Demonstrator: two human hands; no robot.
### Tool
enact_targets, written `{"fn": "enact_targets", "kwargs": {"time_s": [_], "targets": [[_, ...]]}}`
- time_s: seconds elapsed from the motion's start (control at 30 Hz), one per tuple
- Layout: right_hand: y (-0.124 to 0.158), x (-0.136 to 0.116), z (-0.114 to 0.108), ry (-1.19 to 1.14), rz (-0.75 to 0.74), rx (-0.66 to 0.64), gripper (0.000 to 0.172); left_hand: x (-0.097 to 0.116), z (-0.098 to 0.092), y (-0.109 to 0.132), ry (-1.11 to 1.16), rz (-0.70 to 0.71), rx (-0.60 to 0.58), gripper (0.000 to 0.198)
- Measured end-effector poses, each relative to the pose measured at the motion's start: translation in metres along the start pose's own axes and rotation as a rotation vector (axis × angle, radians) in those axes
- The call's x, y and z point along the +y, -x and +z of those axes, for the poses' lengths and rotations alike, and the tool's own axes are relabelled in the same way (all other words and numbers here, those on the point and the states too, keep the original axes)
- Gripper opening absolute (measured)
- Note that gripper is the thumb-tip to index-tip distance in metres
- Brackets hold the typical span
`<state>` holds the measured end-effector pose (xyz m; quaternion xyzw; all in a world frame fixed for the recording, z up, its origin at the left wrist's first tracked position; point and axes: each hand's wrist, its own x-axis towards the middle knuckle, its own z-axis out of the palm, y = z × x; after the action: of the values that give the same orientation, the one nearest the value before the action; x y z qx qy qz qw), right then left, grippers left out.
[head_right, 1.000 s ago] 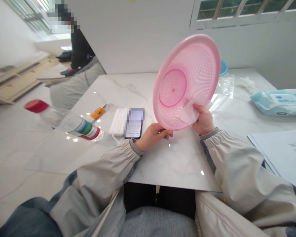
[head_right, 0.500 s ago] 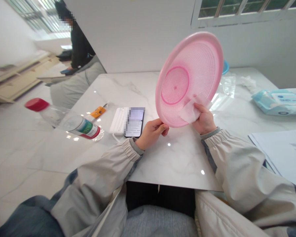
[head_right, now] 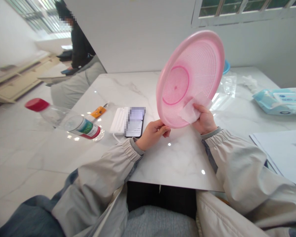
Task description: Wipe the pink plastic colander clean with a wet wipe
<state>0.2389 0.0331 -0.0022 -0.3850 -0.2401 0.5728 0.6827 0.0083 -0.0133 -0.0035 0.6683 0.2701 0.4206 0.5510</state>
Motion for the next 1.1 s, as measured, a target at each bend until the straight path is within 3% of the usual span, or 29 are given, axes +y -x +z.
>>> {"fn": "enact_targets", "kwargs": {"time_s": [0.87, 1.1], "targets": [[0.013, -0.001, 0.007, 0.12, 0.135, -0.126, 0.029, -0.008, 0.001, 0.0, -0.19, -0.13, -0.058, 0.041], [-0.011, 0.008, -0.013, 0.121, -0.039, -0.021, 0.023, -0.005, 0.0, -0.002, -0.173, -0.139, 0.116, 0.04]]}}
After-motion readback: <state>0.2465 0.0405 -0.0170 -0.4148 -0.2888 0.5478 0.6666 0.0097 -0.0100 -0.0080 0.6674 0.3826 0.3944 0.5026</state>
